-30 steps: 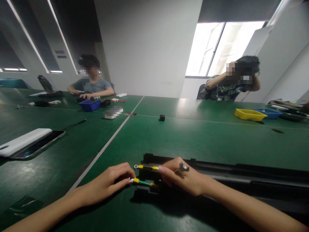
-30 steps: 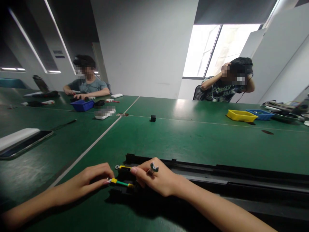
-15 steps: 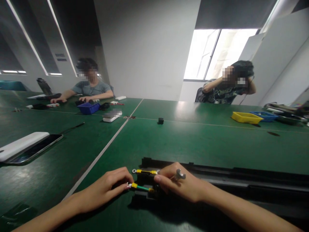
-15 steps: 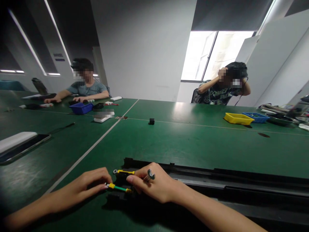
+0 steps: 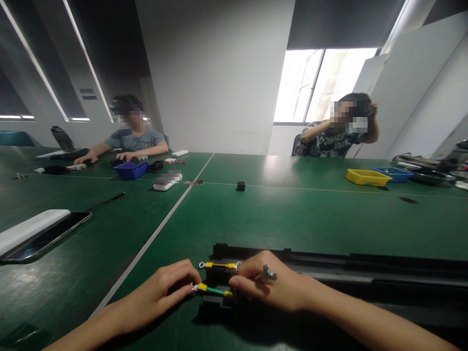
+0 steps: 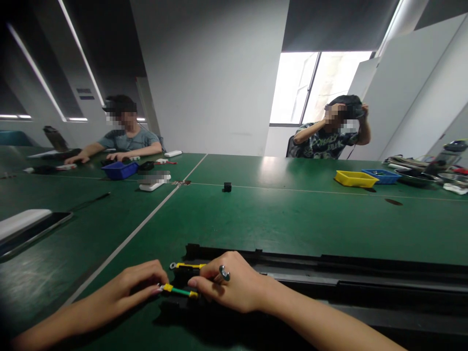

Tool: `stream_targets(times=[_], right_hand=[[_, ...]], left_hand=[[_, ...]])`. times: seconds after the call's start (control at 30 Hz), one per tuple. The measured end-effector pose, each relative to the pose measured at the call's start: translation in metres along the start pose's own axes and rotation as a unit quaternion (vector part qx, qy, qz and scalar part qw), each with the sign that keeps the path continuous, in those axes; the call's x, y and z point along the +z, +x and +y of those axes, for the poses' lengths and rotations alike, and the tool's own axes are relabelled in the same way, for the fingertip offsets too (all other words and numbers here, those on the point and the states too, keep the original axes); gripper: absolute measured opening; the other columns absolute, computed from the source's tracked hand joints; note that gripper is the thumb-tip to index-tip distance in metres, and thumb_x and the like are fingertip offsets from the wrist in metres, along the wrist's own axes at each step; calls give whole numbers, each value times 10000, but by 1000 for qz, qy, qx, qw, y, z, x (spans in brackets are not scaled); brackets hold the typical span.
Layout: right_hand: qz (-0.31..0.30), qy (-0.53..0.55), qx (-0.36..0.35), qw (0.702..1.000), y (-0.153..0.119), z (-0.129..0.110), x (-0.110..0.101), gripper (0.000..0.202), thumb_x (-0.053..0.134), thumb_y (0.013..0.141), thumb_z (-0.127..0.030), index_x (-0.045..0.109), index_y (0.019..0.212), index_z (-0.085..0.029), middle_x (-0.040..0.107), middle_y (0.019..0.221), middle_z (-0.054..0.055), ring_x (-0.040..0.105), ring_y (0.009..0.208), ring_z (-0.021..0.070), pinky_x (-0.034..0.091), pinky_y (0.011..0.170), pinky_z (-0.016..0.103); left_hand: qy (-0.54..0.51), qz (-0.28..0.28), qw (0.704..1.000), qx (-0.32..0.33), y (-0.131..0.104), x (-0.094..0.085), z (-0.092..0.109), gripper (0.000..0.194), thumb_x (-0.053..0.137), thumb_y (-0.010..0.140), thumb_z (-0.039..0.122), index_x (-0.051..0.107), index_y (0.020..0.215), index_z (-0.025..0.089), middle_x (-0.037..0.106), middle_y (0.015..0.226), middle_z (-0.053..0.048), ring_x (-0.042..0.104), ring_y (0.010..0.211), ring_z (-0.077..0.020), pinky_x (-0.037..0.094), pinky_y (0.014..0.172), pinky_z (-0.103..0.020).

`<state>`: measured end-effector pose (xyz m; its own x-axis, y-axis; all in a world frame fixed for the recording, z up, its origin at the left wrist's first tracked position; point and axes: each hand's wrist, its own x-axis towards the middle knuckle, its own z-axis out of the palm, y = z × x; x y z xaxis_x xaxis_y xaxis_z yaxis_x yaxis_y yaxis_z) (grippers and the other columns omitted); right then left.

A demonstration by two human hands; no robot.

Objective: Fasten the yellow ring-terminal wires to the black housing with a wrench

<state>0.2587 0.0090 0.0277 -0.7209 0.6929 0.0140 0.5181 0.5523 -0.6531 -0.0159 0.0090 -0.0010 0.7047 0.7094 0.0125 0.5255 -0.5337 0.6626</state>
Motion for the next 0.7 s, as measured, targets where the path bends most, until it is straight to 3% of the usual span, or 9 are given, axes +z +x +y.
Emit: stream_targets(times=[0.7], right_hand=[[-2,-19,-19,1000,2,5,1,431,438,955,-365,600,641,-119,486,572,-21,397,510,65,304,502,182]], left_hand=[[-3,12,1000,8,-1,1,0,165,435,991,259,589,981,202,605,944,-22,578,849,-173,434,776,-240]])
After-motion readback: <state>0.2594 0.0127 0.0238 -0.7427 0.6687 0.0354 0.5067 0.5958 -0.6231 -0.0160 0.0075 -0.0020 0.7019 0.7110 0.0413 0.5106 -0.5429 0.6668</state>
